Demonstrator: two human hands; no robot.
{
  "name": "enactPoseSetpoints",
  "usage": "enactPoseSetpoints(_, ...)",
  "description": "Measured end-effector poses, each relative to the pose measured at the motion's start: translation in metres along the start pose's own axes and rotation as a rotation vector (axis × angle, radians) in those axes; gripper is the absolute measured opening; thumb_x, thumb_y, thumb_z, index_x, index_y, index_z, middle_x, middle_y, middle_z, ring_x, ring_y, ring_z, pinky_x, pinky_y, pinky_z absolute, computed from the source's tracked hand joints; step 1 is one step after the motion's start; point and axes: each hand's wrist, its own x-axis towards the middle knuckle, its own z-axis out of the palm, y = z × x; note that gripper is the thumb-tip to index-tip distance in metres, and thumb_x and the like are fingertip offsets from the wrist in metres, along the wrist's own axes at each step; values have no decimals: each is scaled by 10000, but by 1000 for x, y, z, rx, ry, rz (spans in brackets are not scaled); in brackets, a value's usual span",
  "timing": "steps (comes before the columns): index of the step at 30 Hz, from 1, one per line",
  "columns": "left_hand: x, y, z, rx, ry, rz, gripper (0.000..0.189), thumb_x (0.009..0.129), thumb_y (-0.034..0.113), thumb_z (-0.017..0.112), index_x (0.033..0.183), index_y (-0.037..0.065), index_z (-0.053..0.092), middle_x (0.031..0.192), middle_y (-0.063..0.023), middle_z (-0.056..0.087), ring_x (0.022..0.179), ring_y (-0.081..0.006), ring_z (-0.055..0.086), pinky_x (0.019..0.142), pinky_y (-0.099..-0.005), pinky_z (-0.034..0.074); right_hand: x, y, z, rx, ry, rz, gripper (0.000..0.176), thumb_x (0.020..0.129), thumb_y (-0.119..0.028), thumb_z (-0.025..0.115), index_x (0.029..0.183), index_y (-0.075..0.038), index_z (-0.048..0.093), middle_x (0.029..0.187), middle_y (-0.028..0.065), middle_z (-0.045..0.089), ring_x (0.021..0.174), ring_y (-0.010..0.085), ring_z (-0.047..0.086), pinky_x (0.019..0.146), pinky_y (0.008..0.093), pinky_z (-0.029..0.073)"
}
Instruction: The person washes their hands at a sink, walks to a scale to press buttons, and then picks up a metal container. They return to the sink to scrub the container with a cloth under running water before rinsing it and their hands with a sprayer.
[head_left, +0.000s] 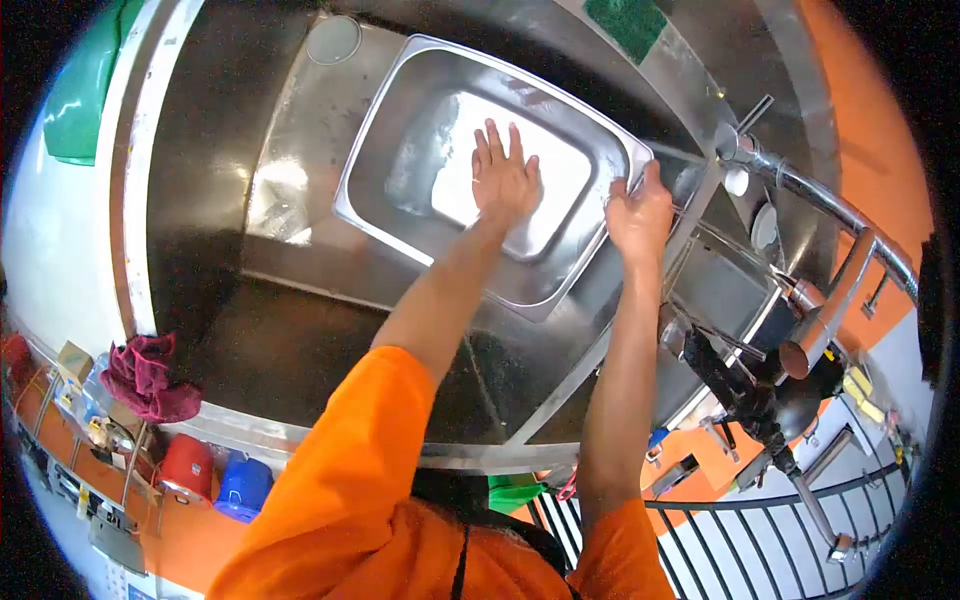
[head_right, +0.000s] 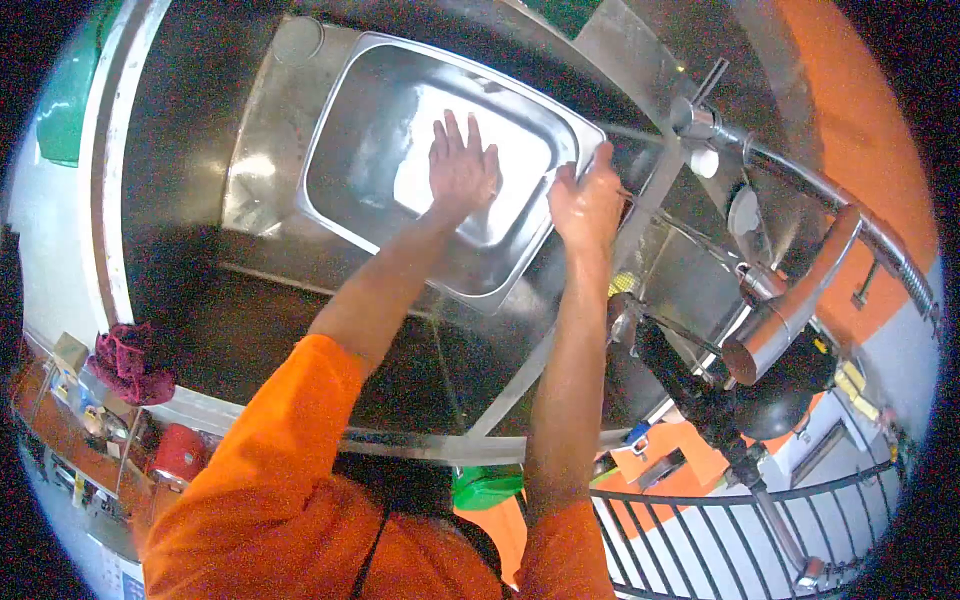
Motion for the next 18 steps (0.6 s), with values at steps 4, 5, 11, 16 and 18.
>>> enactPoseSetpoints(4,-8,-11,-14,212,-201,391,472,918,346,351,1381,283,286,1458,-197,113,1303,-484,100,1022,-607,158,-3,-11,-7,38,12,57,519,763,-143,534,1188,131,416,845,313,594,814,420,605,725,423,482)
enactPoseSetpoints(5,-7,-11,-16,232,-239,484,457,921,355,353,1373,324,294,1461,-184,116,1300,-494,93,1012,-631,149,-2,-9,-3,41,66,8,518,764,-144,534,1189,128,417,846,315,593,817,420,605,725,424,481)
enactPoseSetpoints(11,0,-27,-2,9,-243,465,435,901,395,408,1332,360,362,1468,-139,122,1313,-475,83,980,-686,115,0,0,3,21,107,-44,521,763,-147,541,1205,103,419,836,317,590,814,426,601,738,435,478)
enactPoseSetpoints(16,-2,-21,-5,-1,-87,470,462,818,290,577,1266,312,468,1437,-185,168,1269,-522,150,937,-699,181,2,2,5,-2,95,-35,524,762,-151,552,1215,79,422,818,315,590,791,422,607,732,439,479)
enactPoseSetpoints(18,0,-16,-7,29,-106,463,449,824,278,568,1262,305,471,1434,-188,172,1262,-528,161,935,-697,193,4,-4,0,5,73,-22,522,760,-149,555,1211,80,424,814,312,592,795,423,606,731,444,477)
